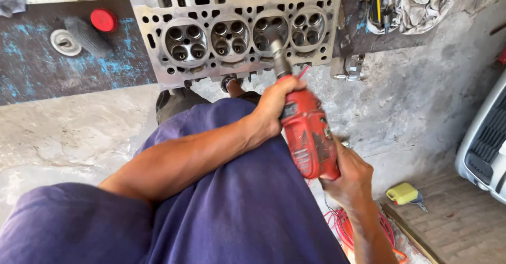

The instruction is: Cleaning and lapping valve seats on an engine cylinder head using a brush and a power tool

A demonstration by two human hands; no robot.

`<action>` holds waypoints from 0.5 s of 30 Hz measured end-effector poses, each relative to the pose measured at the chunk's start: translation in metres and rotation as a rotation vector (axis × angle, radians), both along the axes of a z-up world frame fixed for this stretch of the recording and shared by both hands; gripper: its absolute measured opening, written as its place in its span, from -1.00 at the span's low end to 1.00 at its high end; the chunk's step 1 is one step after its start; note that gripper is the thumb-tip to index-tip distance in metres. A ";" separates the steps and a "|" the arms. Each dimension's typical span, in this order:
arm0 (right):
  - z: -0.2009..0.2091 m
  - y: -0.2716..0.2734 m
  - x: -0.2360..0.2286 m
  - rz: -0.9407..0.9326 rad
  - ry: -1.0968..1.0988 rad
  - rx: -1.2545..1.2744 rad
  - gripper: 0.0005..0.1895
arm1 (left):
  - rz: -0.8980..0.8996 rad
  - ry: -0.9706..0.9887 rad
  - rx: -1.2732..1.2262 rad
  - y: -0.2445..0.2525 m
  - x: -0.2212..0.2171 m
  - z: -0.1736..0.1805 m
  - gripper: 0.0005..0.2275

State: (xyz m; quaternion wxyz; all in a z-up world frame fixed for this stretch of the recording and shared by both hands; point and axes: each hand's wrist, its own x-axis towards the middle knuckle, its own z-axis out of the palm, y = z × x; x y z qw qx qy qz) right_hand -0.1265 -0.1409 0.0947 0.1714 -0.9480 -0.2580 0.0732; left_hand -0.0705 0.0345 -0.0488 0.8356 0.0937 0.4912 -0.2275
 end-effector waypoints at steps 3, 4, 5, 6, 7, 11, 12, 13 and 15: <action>0.019 0.000 0.007 0.067 0.105 -0.150 -0.28 | -0.107 0.016 0.010 0.017 0.006 0.033 -0.86; 0.018 -0.009 0.004 0.044 0.113 -0.222 -0.30 | -0.080 0.008 -0.017 0.014 0.008 0.034 -0.84; 0.017 -0.019 0.001 0.021 0.122 -0.293 -0.29 | -0.053 0.000 -0.045 0.011 0.010 0.034 -0.81; 0.016 -0.024 -0.004 0.015 0.128 -0.308 -0.29 | -0.059 0.005 -0.060 0.011 0.005 0.035 -0.81; 0.016 -0.028 -0.008 0.017 0.176 -0.356 -0.21 | -0.067 -0.006 -0.045 0.013 0.000 0.036 -0.84; 0.026 -0.013 0.001 0.067 0.106 -0.227 -0.27 | -0.088 0.050 -0.071 0.016 0.004 0.045 -0.84; 0.028 -0.003 0.003 0.052 0.114 -0.243 -0.27 | -0.103 0.055 -0.087 0.016 0.004 0.036 -0.84; 0.028 0.007 0.006 0.032 0.129 -0.239 -0.32 | -0.070 0.022 -0.091 0.015 0.006 0.027 -0.85; 0.034 0.012 0.015 0.018 0.118 -0.244 -0.30 | -0.027 -0.035 -0.103 0.005 0.015 0.022 -0.85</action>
